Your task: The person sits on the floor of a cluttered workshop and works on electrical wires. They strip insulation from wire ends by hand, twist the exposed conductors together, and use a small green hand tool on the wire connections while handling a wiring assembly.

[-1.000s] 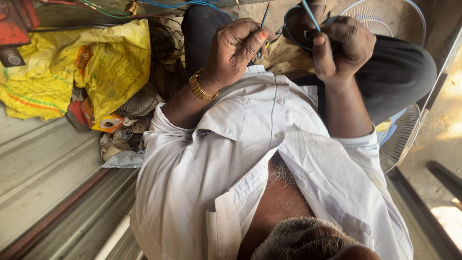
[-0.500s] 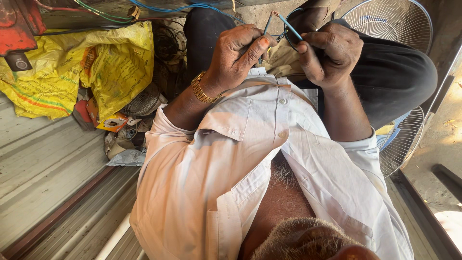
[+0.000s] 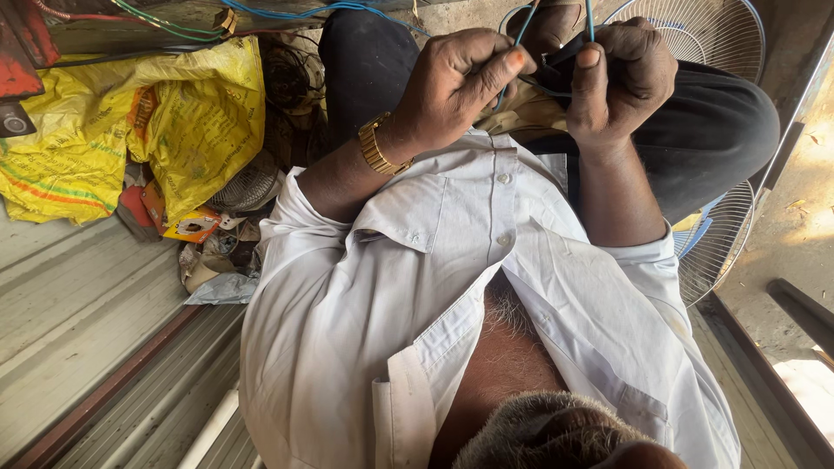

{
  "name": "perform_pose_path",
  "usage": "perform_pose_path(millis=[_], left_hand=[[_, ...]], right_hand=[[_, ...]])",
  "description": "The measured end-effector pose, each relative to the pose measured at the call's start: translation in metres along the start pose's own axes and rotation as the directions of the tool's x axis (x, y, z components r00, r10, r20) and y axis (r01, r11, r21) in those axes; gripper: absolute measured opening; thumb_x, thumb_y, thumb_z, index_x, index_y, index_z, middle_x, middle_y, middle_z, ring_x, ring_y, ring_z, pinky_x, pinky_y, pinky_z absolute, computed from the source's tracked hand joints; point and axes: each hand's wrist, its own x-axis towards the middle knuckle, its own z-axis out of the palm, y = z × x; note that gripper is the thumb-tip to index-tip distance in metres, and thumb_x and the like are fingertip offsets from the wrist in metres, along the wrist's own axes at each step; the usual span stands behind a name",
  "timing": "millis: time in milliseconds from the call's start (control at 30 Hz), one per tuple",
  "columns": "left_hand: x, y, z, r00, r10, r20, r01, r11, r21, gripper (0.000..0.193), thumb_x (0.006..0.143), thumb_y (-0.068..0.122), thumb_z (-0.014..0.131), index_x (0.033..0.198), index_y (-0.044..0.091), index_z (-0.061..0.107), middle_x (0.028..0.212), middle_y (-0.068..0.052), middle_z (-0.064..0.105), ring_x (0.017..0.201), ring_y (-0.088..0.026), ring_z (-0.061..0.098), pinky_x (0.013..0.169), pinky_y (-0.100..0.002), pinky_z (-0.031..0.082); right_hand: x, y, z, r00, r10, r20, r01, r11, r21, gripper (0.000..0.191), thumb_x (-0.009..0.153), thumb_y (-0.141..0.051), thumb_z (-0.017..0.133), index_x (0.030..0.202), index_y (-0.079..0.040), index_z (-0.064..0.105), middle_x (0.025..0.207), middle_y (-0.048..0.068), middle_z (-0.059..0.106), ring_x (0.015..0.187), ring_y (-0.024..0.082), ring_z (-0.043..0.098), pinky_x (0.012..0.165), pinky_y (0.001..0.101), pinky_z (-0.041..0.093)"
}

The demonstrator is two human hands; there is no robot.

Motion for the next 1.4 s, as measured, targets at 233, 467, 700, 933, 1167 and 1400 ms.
perform_pose_path(millis=[233, 467, 700, 933, 1167, 1400], left_hand=[[0.002, 0.001, -0.006, 1.0, -0.029, -0.007, 0.028, 0.997, -0.07, 0.032, 0.115, 0.028, 0.055, 0.109, 0.003, 0.074, 0.078, -0.003, 0.072, 0.067, -0.006, 0.067, 0.059, -0.021, 0.051], [-0.001, -0.002, -0.006, 1.0, 0.007, -0.018, -0.008, 0.998, -0.057, 0.031, 0.115, 0.028, 0.056, 0.109, 0.003, 0.073, 0.08, -0.003, 0.073, 0.067, -0.005, 0.067, 0.057, -0.02, 0.049], [-0.001, -0.003, -0.009, 0.999, 0.034, -0.018, -0.035, 0.999, -0.033, 0.032, 0.116, 0.028, 0.055, 0.109, 0.004, 0.073, 0.075, -0.002, 0.07, 0.063, -0.004, 0.062, 0.058, -0.021, 0.048], [-0.003, -0.003, -0.008, 1.0, 0.016, -0.018, -0.016, 1.0, -0.024, 0.032, 0.116, 0.029, 0.054, 0.108, 0.004, 0.074, 0.079, -0.003, 0.073, 0.063, -0.004, 0.061, 0.057, -0.02, 0.047], [-0.001, -0.007, -0.007, 0.999, 0.038, -0.014, -0.038, 0.998, -0.048, 0.033, 0.116, 0.03, 0.055, 0.109, 0.004, 0.073, 0.081, -0.003, 0.073, 0.065, -0.004, 0.063, 0.057, -0.02, 0.047], [-0.001, -0.006, -0.008, 1.0, 0.013, -0.012, -0.013, 0.999, -0.044, 0.033, 0.116, 0.03, 0.055, 0.108, 0.004, 0.074, 0.076, -0.003, 0.071, 0.061, -0.003, 0.058, 0.055, -0.02, 0.044]], right_hand=[[0.003, -0.005, 0.003, 0.997, -0.051, 0.051, 0.056, 0.994, -0.09, 0.022, 0.104, -0.01, 0.072, 0.088, 0.002, 0.061, 0.076, 0.012, 0.065, 0.064, 0.018, 0.052, 0.061, 0.0322, 0.04], [0.007, -0.011, 0.011, 0.993, -0.019, 0.114, 0.027, 0.998, -0.064, 0.022, 0.104, -0.008, 0.074, 0.089, 0.004, 0.063, 0.074, 0.01, 0.064, 0.062, 0.017, 0.052, 0.059, 0.0306, 0.039], [0.008, -0.004, 0.014, 0.989, -0.026, 0.146, 0.037, 0.996, -0.076, 0.019, 0.105, -0.004, 0.076, 0.092, 0.005, 0.065, 0.076, 0.011, 0.063, 0.063, 0.016, 0.052, 0.059, 0.0299, 0.039], [0.002, 0.002, 0.008, 0.996, -0.042, 0.078, 0.049, 0.995, -0.091, 0.022, 0.105, -0.008, 0.072, 0.089, 0.001, 0.06, 0.074, 0.011, 0.065, 0.062, 0.017, 0.056, 0.059, 0.0301, 0.043], [0.004, 0.009, 0.009, 0.979, -0.108, 0.174, 0.107, 0.994, 0.013, 0.024, 0.096, -0.006, 0.073, 0.079, 0.001, 0.057, 0.064, 0.008, 0.053, 0.053, 0.017, 0.049, 0.05, 0.0299, 0.036], [0.003, 0.01, 0.01, 0.978, -0.101, 0.183, 0.114, 0.992, -0.061, 0.019, 0.092, -0.004, 0.072, 0.078, 0.0, 0.059, 0.067, 0.009, 0.056, 0.055, 0.017, 0.048, 0.051, 0.0308, 0.035]])
